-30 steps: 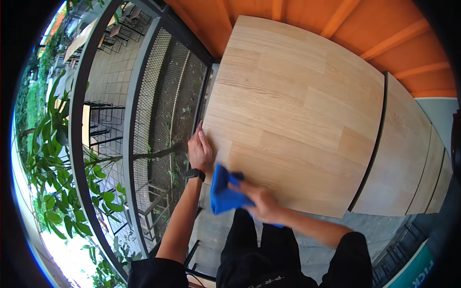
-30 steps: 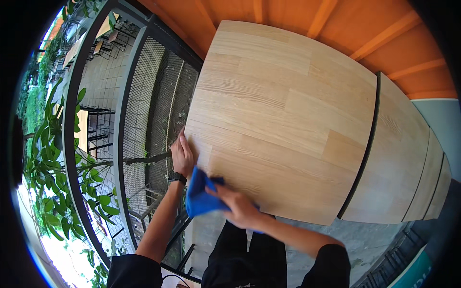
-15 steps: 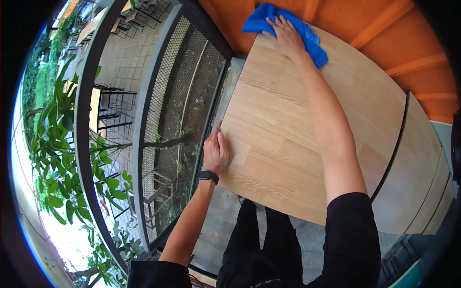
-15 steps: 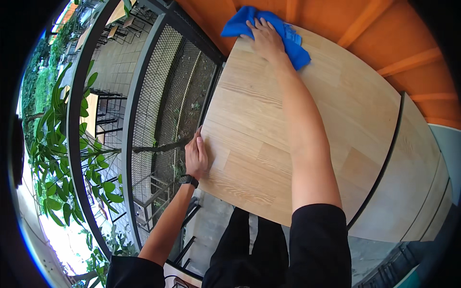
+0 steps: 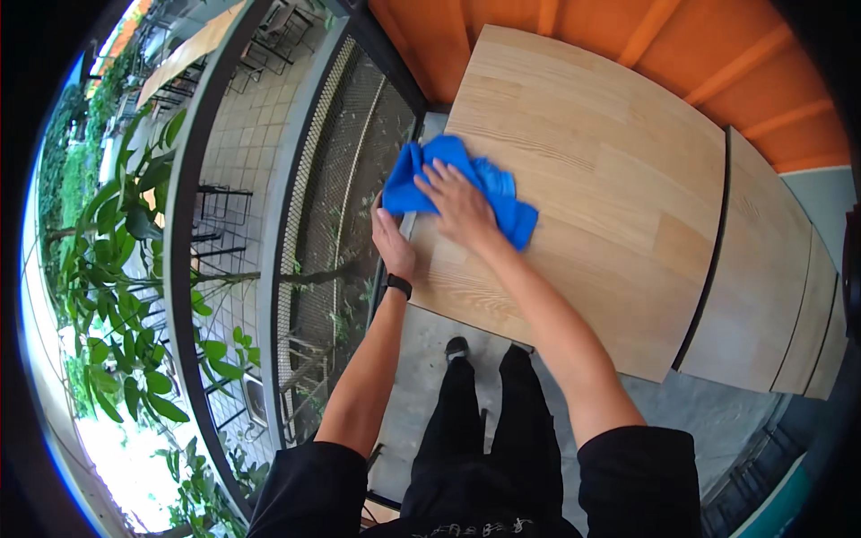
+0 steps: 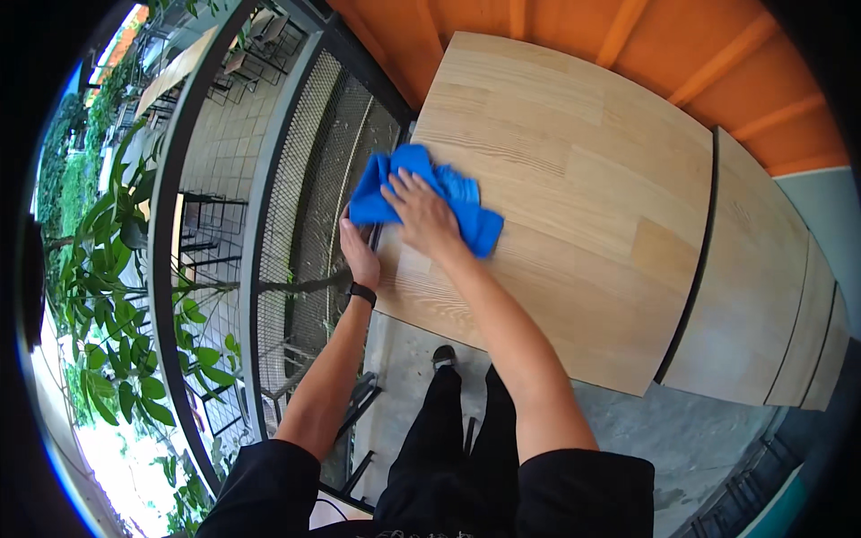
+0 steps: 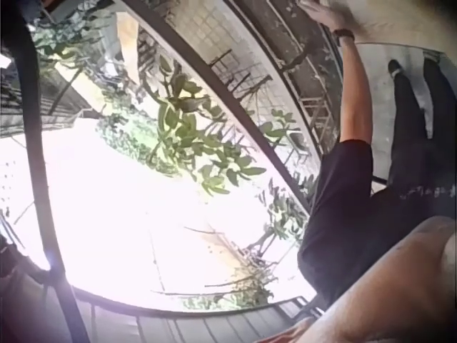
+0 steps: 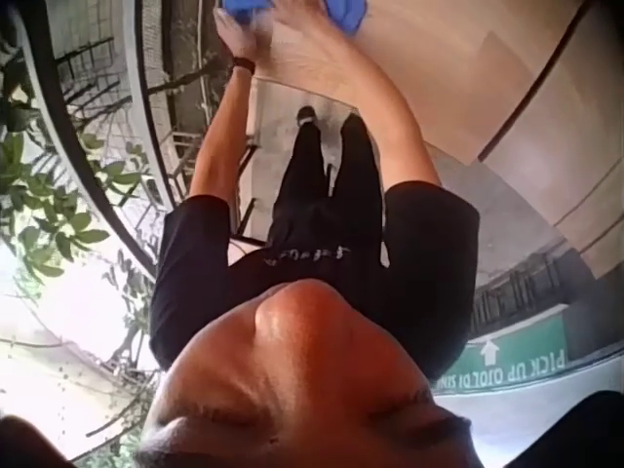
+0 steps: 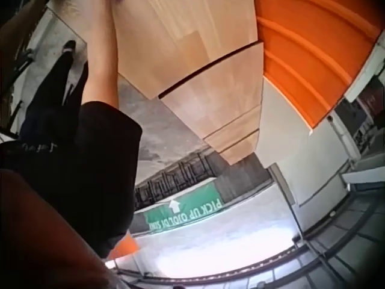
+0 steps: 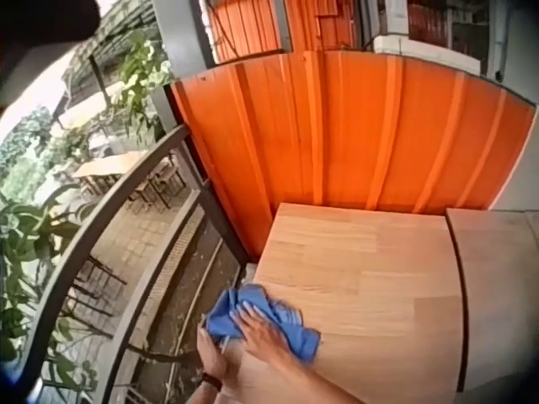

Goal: The person is wiping down multiple wooden tables and a chair seat using a blue cloth in an outdoor restaurant seating area.

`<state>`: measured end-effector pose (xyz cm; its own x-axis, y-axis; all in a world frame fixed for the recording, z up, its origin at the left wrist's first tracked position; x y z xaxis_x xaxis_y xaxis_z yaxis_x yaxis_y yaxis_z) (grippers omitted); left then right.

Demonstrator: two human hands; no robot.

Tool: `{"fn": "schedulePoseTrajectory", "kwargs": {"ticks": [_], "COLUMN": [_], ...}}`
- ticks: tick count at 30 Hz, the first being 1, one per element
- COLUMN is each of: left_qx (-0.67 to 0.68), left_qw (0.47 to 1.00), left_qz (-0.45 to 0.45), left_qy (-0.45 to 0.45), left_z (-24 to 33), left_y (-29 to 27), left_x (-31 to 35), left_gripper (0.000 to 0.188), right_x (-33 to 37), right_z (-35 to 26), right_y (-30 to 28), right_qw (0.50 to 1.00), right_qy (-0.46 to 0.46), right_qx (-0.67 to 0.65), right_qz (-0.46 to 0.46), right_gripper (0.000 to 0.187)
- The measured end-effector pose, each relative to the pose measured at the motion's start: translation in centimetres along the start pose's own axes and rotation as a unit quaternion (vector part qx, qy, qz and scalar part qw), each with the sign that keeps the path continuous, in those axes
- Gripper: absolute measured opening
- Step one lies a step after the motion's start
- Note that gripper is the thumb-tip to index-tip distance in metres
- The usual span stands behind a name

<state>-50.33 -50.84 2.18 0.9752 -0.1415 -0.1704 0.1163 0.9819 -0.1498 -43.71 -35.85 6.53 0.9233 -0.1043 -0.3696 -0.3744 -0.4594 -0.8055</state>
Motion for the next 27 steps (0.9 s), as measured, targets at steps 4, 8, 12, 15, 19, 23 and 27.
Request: {"fn": "schedulePoseTrajectory", "kwargs": {"ticks": [4, 8, 12, 15, 19, 23, 27], "left_qx": [0.092, -0.082, -0.153, -0.242, -0.257, -0.237, -0.335], "left_qw": [0.993, 0.995, 0.980, 0.942, 0.923, 0.938, 0.920], "left_qz": [0.007, -0.043, -0.082, -0.223, -0.287, -0.250, -0.202], "left_qy": [-0.075, 0.039, 0.101, 0.071, 0.023, 0.024, -0.016], "left_z": [-0.5, 3.6, 5.0, 5.0, 3.1, 0.8, 3.4], "left_y": [-1.3, -2.7, -2.2, 1.2, 4.4, 4.9, 6.8], "left_x": [-1.8, -2.6, -2.9, -1.6, -0.8, -0.3, 2.0], "left_gripper": [0.053, 0.050, 0.047, 0.043, 0.049, 0.053, 0.049], "right_x": [4.0, 6.7, 8.3, 10.1, 12.6, 17.9, 25.3], "right_z": [-4.4, -8.2, -10.8, -12.0, -14.1, -18.1, -14.4], "right_y": [1.6, 1.8, 2.7, 3.4, 4.0, 5.6, -0.2], "right_qw": [0.999, 0.999, 0.998, 0.997, 0.997, 0.972, 0.908], "right_qy": [0.027, 0.035, 0.056, 0.066, 0.047, 0.107, 0.330], "right_qx": [-0.020, -0.022, -0.029, -0.022, -0.038, -0.169, -0.257], "right_qz": [-0.010, -0.028, -0.016, -0.019, -0.040, -0.126, 0.004], "right_gripper": [0.068, 0.063, 0.056, 0.051, 0.056, 0.067, 0.045]}}
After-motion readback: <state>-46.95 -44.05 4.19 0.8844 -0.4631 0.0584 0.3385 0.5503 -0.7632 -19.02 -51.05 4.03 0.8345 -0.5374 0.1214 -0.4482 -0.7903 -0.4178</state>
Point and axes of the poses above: each hand's wrist, its own x-axis away from the middle knuckle, its own y-axis out of the palm, z = x × y, the point moved 8 cm from there along -x, towards the middle knuckle, and after that the axes turned 1 degree about z, right-handed, at the moved point
